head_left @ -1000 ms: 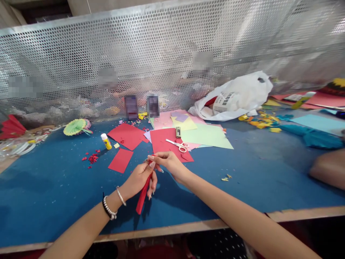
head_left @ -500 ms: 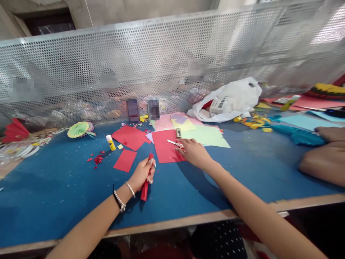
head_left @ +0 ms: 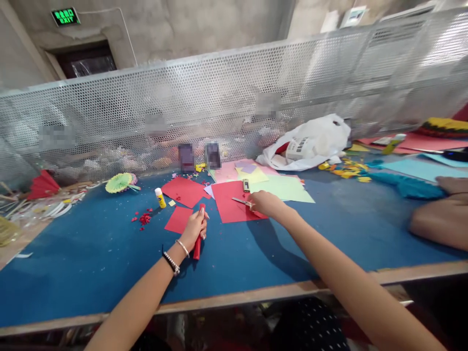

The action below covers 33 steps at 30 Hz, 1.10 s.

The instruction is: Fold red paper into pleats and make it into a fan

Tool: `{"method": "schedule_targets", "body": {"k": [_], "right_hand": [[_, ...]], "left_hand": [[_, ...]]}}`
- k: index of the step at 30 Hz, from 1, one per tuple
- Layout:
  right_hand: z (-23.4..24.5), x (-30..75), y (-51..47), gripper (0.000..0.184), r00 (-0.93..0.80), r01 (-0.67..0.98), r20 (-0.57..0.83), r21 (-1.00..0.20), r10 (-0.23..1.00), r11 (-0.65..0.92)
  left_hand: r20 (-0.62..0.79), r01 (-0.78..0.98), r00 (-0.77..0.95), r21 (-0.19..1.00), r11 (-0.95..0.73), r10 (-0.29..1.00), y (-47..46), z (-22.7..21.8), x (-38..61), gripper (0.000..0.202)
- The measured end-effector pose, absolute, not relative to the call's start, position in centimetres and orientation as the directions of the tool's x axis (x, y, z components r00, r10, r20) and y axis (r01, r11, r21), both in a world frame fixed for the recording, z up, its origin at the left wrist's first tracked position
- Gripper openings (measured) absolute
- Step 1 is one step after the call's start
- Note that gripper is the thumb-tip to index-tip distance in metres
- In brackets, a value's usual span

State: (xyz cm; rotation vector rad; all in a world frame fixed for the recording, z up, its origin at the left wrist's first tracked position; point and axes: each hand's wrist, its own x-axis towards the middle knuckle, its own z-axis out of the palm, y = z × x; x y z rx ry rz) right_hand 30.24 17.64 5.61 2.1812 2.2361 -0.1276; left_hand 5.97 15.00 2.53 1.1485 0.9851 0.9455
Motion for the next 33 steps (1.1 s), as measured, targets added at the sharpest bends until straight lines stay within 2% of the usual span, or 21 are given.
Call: {"method": "schedule_targets", "body": {"k": [2, 5, 10, 16, 25, 29, 31, 33], "right_hand": [[6.0, 30.2, 18.0, 0.038, -0.017, 0.999, -0.106, -0.045, 0.994, 0.012], [6.0, 30.3, 17.9, 0.043, 0.013, 0.998, -0.092, -0.065, 0.996, -0.019], [6.3, 30.3, 16.9, 0.036, 0.01, 0.998, -0.078, -0.055, 0.997, -0.015], [6.4, 29.9, 16.5, 0.021, 0.033, 0.999, -0.133, -0.014, 0.991, -0.035], [5.6, 29.6, 16.1, 0.028, 0.02, 0.999, -0.038, 0.032, 0.999, -0.019], [5.3, 29.9, 16.4, 0.036, 0.004, 0.999, 0.126, -0.053, 0.992, 0.003], [5.3, 29.9, 16.6, 0.036, -0.005, 0.989, 0.209, -0.144, 0.978, 0.036], [5.4, 29.6, 16.7, 0.032, -0.03, 0.958, 0.236, -0.269, 0.971, 0.095]], "left_hand": [[-0.147, -0.119, 0.28, 0.975, 0.187, 0.949, 15.1, 2.5, 5.8, 0.045], [-0.198, -0.206, 0.268, 0.944, 0.257, 0.943, 15.2, 2.5, 5.7, 0.043], [-0.166, -0.261, 0.214, 0.94, 0.221, 0.963, 14.9, 2.6, 6.0, 0.043], [-0.099, -0.181, 0.23, 0.973, 0.142, 0.968, 15.0, 1.9, 6.6, 0.047], [0.014, -0.025, 0.241, 1.0, -0.008, 0.97, 14.6, 1.9, 7.5, 0.047], [0.006, -0.068, 0.312, 0.998, 0.016, 0.95, 14.3, 2.2, 7.4, 0.045], [-0.013, -0.066, 0.352, 0.997, 0.039, 0.936, 14.1, 2.3, 7.2, 0.043], [-0.019, -0.044, 0.383, 0.998, 0.039, 0.923, 13.9, 2.4, 7.1, 0.041]]}}
